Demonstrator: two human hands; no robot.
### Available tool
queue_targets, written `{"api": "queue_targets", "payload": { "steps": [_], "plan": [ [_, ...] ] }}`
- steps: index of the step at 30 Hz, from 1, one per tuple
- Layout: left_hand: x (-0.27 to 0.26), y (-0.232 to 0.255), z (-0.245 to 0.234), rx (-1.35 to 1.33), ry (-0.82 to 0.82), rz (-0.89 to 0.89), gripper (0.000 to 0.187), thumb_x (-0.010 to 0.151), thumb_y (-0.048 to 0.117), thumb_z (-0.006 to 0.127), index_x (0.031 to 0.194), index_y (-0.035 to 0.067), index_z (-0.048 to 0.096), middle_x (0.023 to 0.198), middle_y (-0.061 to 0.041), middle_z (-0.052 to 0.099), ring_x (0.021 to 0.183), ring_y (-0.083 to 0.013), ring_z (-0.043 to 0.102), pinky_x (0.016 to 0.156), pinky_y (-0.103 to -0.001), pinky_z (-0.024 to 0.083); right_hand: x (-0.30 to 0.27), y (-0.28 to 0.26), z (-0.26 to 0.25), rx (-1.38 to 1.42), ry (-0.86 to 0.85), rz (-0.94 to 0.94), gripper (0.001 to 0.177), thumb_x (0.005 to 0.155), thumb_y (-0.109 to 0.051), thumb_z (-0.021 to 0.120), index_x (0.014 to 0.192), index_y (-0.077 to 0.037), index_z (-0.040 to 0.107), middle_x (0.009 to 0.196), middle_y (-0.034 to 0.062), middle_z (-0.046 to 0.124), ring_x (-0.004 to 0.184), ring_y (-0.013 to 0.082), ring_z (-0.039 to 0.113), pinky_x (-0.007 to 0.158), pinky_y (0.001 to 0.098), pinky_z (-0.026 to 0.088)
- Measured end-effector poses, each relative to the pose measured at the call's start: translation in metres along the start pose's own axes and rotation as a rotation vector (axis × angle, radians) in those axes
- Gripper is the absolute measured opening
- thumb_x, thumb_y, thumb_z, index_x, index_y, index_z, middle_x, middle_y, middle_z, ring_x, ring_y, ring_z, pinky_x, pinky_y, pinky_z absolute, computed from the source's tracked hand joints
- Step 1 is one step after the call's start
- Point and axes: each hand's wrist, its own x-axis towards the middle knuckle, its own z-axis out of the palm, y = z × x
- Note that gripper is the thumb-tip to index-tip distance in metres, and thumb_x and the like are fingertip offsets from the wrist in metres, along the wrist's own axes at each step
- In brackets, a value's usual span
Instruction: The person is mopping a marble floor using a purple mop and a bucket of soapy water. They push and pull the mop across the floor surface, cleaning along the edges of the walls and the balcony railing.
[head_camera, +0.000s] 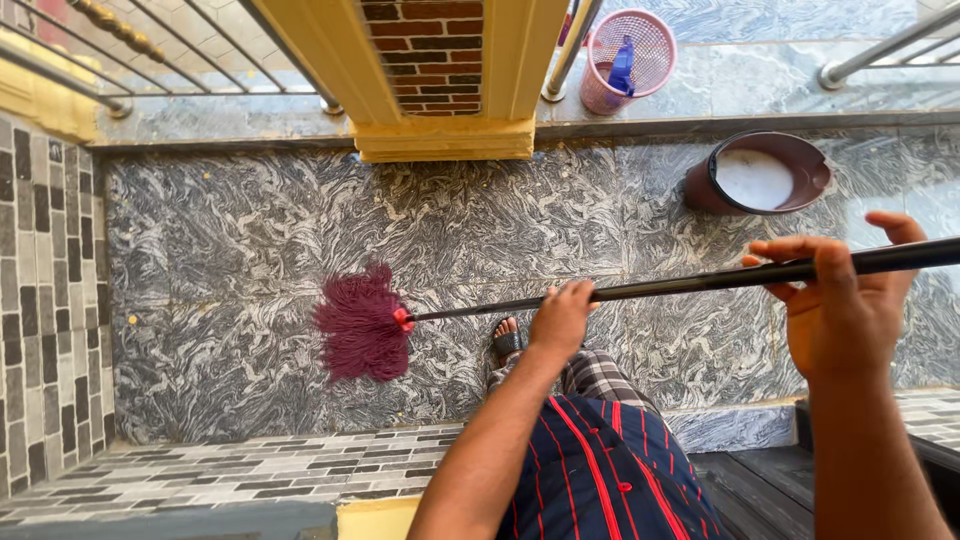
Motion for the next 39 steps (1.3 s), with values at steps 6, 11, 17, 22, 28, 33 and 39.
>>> {"api": "queue_targets", "payload": {
  "steps": [6,11,17,22,28,33,39],
  "plan": [
    [0.006,0.024,0.006,-0.036,-0.019,0.045,0.03,0.103,0.036,0.055,0.122,0.013,0.055,0.115,-0.012,0.069,0.107,-0.0414,0.065,0.077,-0.054,0.059,0.019,0.014,0.015,-0.22,0.035,0.155,0.043,0.103,-0.023,0.041,0.138,-0.006,0.058,0.147,0.0124,0.059,0.148,0.0331,0.046,0.109,0.0547,0.042],
    [-0.013,-0.007,-0.005,-0.039,0.016,0.001,0.024,0.102,0.032,0.056,0.12,0.016,0.057,0.116,-0.01,0.07,0.11,-0.0378,0.066,0.087,-0.053,0.059,0.021,0.034,0.03,-0.431,-0.084,0.186,0.051,0.093,-0.022,0.037,0.133,-0.004,0.063,0.144,0.0153,0.061,0.146,0.032,0.047,0.113,0.0506,0.038],
    [-0.053,-0.064,-0.003,0.039,-0.096,-0.241,0.024,0.105,0.033,0.053,0.121,0.015,0.056,0.126,-0.01,0.067,0.126,-0.0379,0.058,0.094,-0.052,0.057,-0.008,0.103,0.044,-0.539,-0.248,0.281,0.05,0.096,-0.019,0.032,0.125,-0.001,0.069,0.133,0.0164,0.069,0.136,0.0322,0.056,0.116,0.0467,0.041],
    [-0.074,-0.093,0.017,0.107,-0.102,-0.318,0.044,0.101,0.027,0.056,0.142,0.015,0.047,0.139,-0.015,0.056,0.137,-0.0551,0.041,0.105,-0.057,0.05,-0.034,0.126,0.027,-0.399,-0.222,0.62,0.041,0.101,-0.019,0.044,0.114,0.004,0.075,0.105,0.0231,0.077,0.097,0.0352,0.074,0.092,0.0472,0.06],
    [-0.025,-0.028,0.058,0.013,-0.071,-0.255,0.033,0.109,0.023,0.048,0.14,0.013,0.044,0.142,-0.019,0.054,0.142,-0.0635,0.031,0.11,-0.061,0.044,-0.002,0.073,-0.031,-0.339,-0.124,0.549,0.039,0.103,-0.016,0.044,0.11,0.01,0.072,0.096,0.0255,0.076,0.081,0.0319,0.078,0.082,0.0419,0.066],
    [0.02,0.05,0.079,-0.06,0.155,-0.007,0.039,0.102,0.027,0.057,0.134,0.008,0.048,0.128,-0.021,0.061,0.128,-0.0589,0.048,0.118,-0.07,0.027,0.016,0.006,-0.086,-0.379,-0.072,0.363,0.034,0.105,-0.012,0.045,0.111,0.013,0.067,0.104,0.0249,0.073,0.084,0.0347,0.075,0.082,0.042,0.064],
    [0.05,0.1,0.077,-0.153,0.069,0.004,0.028,0.107,0.034,0.054,0.124,0.011,0.052,0.124,-0.016,0.065,0.124,-0.0484,0.061,0.124,-0.065,0.034,0.041,0.0,-0.135,-0.377,-0.103,0.237,0.037,0.106,-0.012,0.041,0.106,0.014,0.067,0.096,0.0268,0.069,0.079,0.036,0.071,0.079,0.0431,0.063]
  ]
}}
